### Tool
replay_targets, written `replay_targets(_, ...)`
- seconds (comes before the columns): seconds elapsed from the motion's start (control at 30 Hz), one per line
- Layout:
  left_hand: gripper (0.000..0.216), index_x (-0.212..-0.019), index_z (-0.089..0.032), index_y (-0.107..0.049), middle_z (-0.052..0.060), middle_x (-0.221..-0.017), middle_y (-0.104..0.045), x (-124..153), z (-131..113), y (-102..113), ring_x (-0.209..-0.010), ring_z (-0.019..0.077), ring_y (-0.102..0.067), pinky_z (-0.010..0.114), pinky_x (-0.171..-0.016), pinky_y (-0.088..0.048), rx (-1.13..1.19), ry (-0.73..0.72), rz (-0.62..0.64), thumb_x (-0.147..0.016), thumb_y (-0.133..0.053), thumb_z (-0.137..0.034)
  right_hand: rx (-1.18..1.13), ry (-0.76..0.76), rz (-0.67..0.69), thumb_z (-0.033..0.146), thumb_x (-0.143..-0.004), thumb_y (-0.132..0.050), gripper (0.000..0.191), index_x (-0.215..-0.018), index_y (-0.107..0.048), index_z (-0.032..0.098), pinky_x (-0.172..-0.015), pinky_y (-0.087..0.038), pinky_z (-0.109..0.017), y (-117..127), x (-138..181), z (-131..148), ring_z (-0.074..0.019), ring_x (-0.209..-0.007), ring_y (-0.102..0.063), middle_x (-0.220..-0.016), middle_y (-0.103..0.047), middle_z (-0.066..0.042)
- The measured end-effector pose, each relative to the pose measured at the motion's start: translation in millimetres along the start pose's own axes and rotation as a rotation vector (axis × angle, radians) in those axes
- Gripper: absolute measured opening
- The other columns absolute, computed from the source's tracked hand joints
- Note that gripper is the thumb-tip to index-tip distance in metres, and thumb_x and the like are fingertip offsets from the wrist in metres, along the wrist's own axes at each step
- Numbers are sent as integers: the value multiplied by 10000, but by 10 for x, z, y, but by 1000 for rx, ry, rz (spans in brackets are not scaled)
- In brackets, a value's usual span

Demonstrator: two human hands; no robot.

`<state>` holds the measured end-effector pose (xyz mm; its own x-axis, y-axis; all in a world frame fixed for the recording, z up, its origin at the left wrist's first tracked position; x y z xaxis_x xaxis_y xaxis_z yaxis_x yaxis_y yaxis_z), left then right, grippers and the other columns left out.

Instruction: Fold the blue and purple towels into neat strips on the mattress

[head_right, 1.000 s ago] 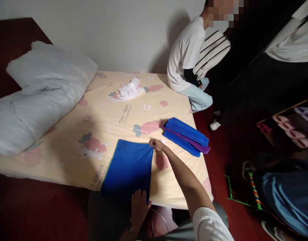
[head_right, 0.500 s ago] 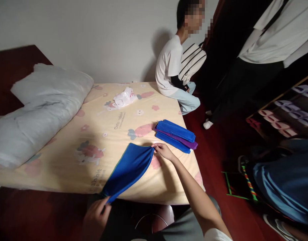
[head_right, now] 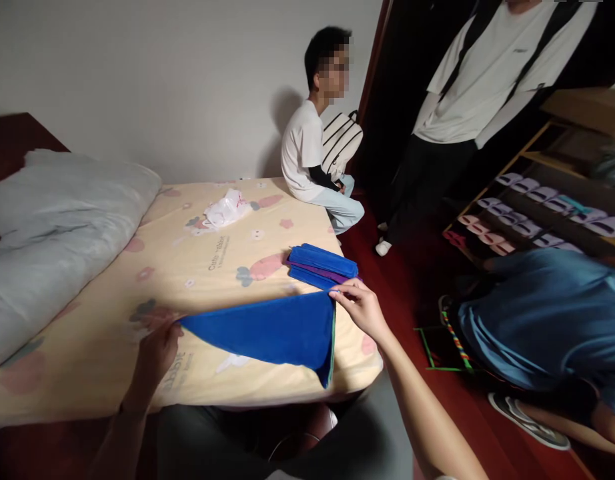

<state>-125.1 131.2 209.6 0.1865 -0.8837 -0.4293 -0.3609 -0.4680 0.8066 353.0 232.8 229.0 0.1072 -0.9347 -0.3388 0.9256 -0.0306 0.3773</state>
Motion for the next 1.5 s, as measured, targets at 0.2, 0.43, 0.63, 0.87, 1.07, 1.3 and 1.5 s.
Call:
replay_targets(0.2, 339, -1071, -194, -691, 8, -708, -697, -707, -282, -46, -691, 176, -678, 264, -708, -517, 117, 48, 2, -924, -404, -300, -159, -107, -17, 585, -832, -700, 427, -962, -720, 179, -619, -573, -308, 9, -315, -77, -176, -671, -662, -876, -717, -74)
replay_targets(0.43, 393, -1158, -188, -666, 34, -918, -771, -520, -359, -51, -864, 176, -716, 307, -859, -547, 228, 143, -153, -958, -339, -272, -103, -76, -4, 535, -868, -686, 349, -990, -717, 209, -811, -582, -359, 47, -20, -53, -233, -893, -707, -989, -755, -84)
replay_targets(0.63, 351, -1127, -196, -658, 99, -1254, -709, 735, 97, -774, -1197, 215, -649, 352, -1001, -528, 254, 93, 14, -950, -373, -300, -38, -218, 147, 569, -906, -602, 352, -1000, -725, 254, -968, -548, -426, -277, 958, -816, -278, -1070, -696, -1115, -746, -88)
replay_targets(0.87, 347, -1117, -250, -682, 26, -1226, -731, 1883, 604, -1446, -1132, 192, -692, 333, -988, -566, 179, 25, 459, -915, -399, -275, 42, -386, 388, 581, -924, -502, 350, -986, -690, 292, -942, -552, -443, -706, 1969, -1611, -307, -1056, -699, -1089, -748, -90)
replay_targets(1.07, 326, -1117, -242, -683, 49, -1198, -730, 1925, 653, -1390, -1140, 203, -680, 366, -1035, -539, 103, -113, 521, -940, -409, -246, 181, -343, 441, 493, -954, -453, 279, -1015, -653, 308, -901, -546, -440, -658, 2057, -1590, -304, -1002, -692, -1033, -725, -87)
replay_targets(1.3, 338, -1190, -243, -680, 73, -1245, -700, 2081, 662, -1512, -1169, 247, -654, 447, -1017, -553, 20, -285, 457, -905, -501, -208, 286, -252, 524, 281, -928, -457, 238, -1088, -632, 266, -945, -507, -418, -744, 2068, -1619, -271, -1030, -648, -1058, -692, -94)
replay_targets(1.5, 294, -1156, -285, -701, 43, -1263, -701, 2122, 782, -1523, -1178, 217, -658, 404, -1038, -550, 176, -133, 400, -959, -482, -285, 214, -217, 498, 307, -962, -446, 255, -1083, -655, 222, -986, -489, -409, -757, 2150, -1730, -259, -1083, -629, -1136, -690, -109)
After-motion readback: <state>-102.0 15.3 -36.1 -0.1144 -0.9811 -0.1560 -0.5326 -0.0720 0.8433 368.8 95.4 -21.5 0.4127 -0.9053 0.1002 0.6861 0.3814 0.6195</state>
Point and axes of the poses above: each hand's wrist, its own x-axis away from the middle knuckle, its own y-axis out of the back of the hand, z = x × y, the point moved 3 cm from there along -x, towards the middle knuckle
